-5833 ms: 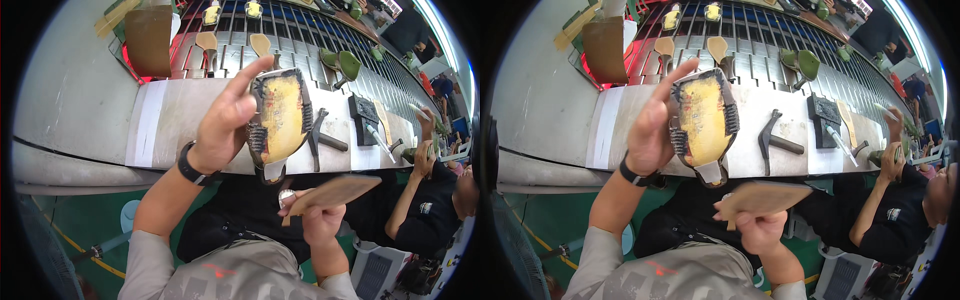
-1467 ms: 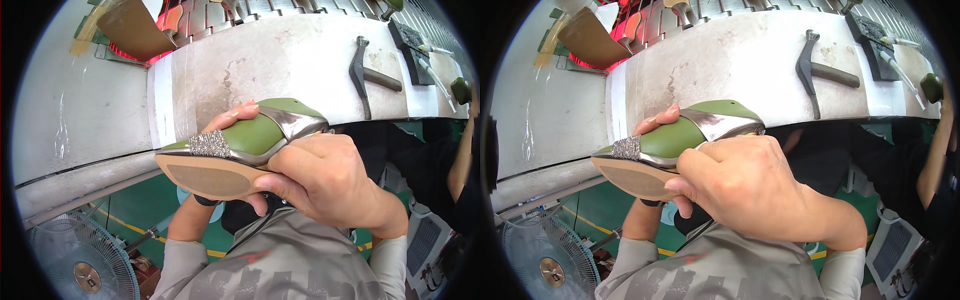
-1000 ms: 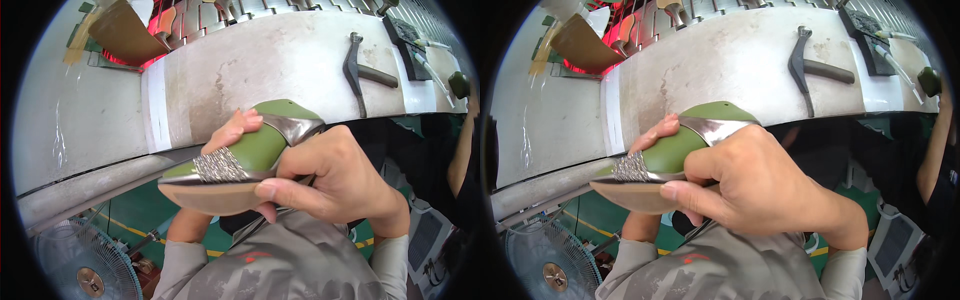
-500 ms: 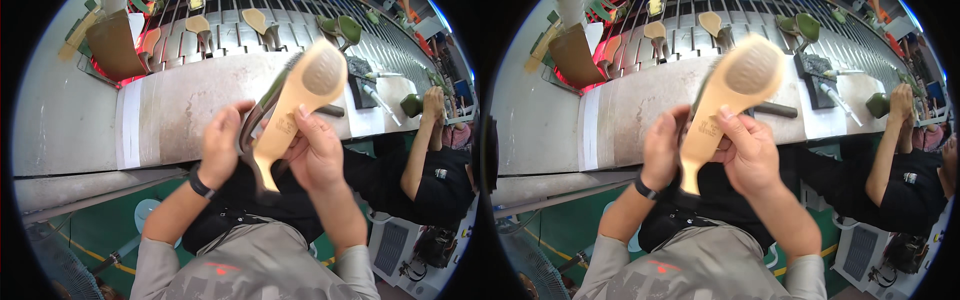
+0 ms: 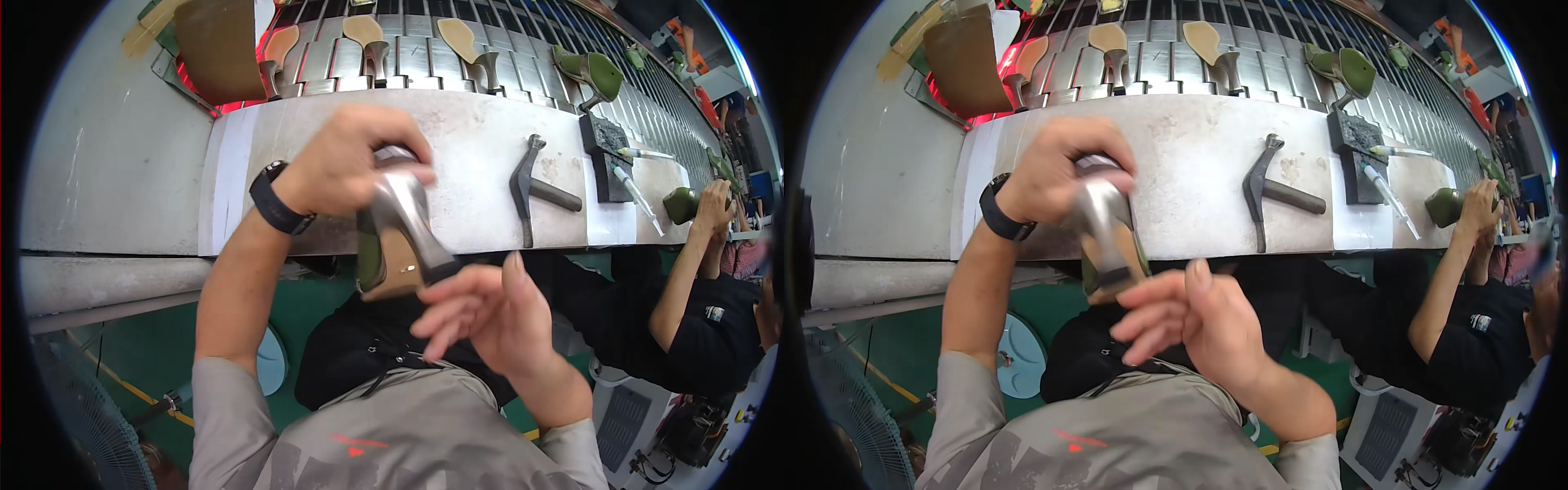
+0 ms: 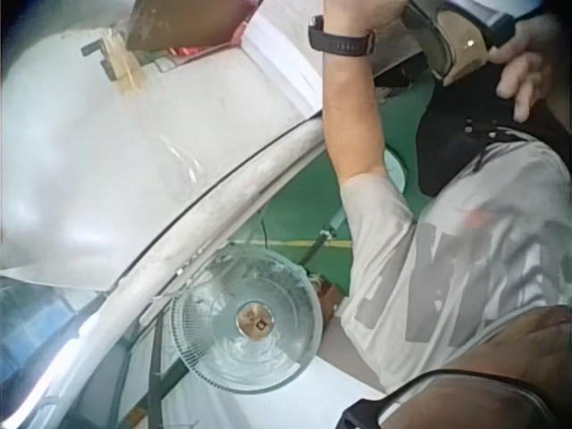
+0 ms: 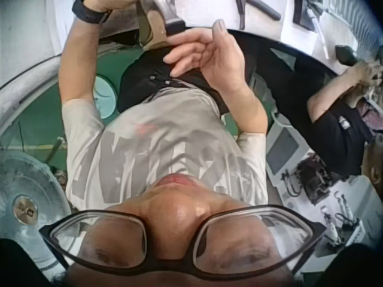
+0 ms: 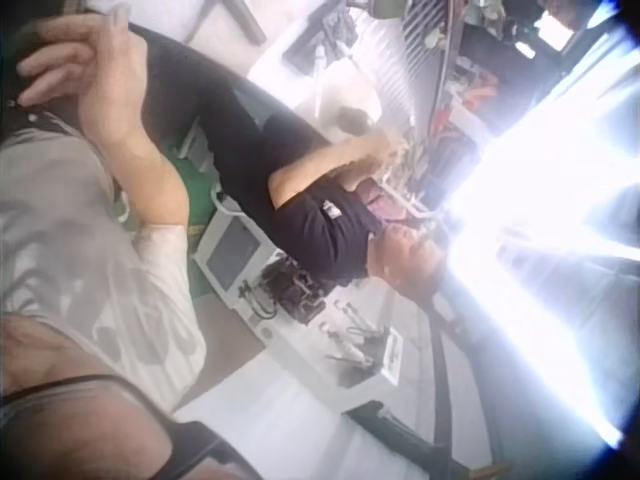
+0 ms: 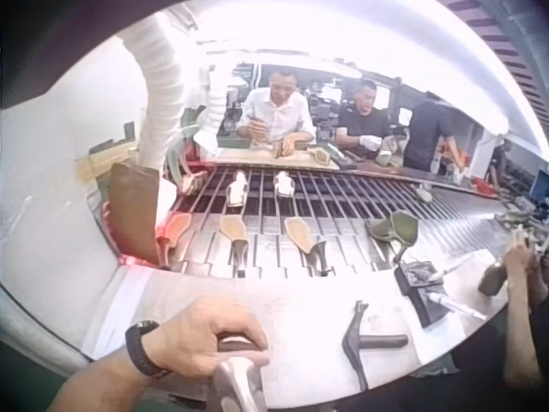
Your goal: The person assembles high-heeled shoes on shoe lasts by taking shoe lasts and matching outsoles from a conveyor line, pressing the outsoles onto the lasts by hand, and hammering along the edges with a hammer to secure them.
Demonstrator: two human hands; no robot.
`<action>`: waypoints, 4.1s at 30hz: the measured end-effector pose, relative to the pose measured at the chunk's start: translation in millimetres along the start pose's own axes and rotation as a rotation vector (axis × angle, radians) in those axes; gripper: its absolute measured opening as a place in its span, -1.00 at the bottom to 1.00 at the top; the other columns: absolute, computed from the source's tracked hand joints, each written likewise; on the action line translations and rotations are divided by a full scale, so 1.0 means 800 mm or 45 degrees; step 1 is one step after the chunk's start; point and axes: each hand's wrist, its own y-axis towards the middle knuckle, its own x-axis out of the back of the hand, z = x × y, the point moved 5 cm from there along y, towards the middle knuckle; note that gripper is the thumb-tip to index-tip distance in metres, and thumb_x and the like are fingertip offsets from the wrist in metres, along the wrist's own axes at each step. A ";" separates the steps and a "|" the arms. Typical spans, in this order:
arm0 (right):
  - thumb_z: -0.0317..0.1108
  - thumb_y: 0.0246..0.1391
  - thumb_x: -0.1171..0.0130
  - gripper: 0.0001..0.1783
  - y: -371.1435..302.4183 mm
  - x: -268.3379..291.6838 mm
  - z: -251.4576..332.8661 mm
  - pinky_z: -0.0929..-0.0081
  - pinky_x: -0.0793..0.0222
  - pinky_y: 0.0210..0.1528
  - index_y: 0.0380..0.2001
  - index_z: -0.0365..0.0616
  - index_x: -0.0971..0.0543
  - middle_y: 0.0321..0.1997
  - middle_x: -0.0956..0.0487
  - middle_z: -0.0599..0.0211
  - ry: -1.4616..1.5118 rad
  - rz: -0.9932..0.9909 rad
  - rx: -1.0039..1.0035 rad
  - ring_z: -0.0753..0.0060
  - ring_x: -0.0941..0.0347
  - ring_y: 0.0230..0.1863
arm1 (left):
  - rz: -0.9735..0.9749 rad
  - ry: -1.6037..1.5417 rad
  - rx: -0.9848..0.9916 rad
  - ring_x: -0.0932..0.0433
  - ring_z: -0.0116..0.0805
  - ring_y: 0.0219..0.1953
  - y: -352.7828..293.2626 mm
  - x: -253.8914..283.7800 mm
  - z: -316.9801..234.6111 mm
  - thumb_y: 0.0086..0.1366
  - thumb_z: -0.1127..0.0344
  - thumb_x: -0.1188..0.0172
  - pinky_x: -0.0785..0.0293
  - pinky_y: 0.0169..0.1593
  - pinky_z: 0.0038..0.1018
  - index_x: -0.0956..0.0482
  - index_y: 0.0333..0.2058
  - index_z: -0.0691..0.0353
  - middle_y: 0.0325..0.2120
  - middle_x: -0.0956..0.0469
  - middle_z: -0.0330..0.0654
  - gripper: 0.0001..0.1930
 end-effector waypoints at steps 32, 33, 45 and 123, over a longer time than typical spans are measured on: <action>-0.29 0.45 0.05 -0.55 0.063 -0.047 0.020 0.35 -0.69 -0.18 0.19 -0.47 -0.44 -0.26 -0.63 0.10 -0.002 -0.073 -0.068 0.47 -0.57 -0.41 | -0.246 -0.375 -0.046 -0.55 -0.35 -0.18 -0.023 -0.020 0.033 0.64 -0.08 0.14 -0.44 -0.02 -0.44 -0.72 -0.26 0.32 -0.28 -0.66 -0.13 -0.39; -0.30 0.45 0.05 -0.56 0.063 -0.047 0.020 0.34 -0.69 -0.17 0.19 -0.47 -0.44 -0.25 -0.63 0.09 0.000 -0.077 -0.071 0.47 -0.57 -0.41 | -0.238 -0.378 -0.045 -0.55 -0.35 -0.17 -0.023 -0.019 0.034 0.64 -0.08 0.14 -0.44 -0.02 -0.43 -0.72 -0.26 0.32 -0.28 -0.66 -0.13 -0.39; -0.35 0.43 0.03 -0.58 0.064 -0.046 0.013 0.27 -0.70 -0.11 0.19 -0.45 -0.44 -0.22 -0.65 0.08 0.055 -0.117 -0.049 0.46 -0.57 -0.38 | -0.137 -0.265 -0.112 -0.53 -0.32 -0.19 -0.018 -0.018 0.034 0.49 -0.10 -0.13 -0.44 -0.05 -0.41 -0.70 -0.25 0.30 -0.29 -0.65 -0.13 -0.50; -0.25 0.18 -0.48 -0.68 0.156 0.067 0.083 0.53 -0.31 -0.45 -0.37 -0.26 -0.58 -0.55 -0.51 0.49 -1.447 -0.079 0.501 0.67 -0.34 -0.49 | -1.033 0.219 -0.119 -0.50 0.07 -0.50 0.028 -0.030 0.063 0.53 0.26 -0.06 -0.40 -0.36 -0.22 -0.48 -0.50 0.38 -0.59 -0.49 0.11 -0.61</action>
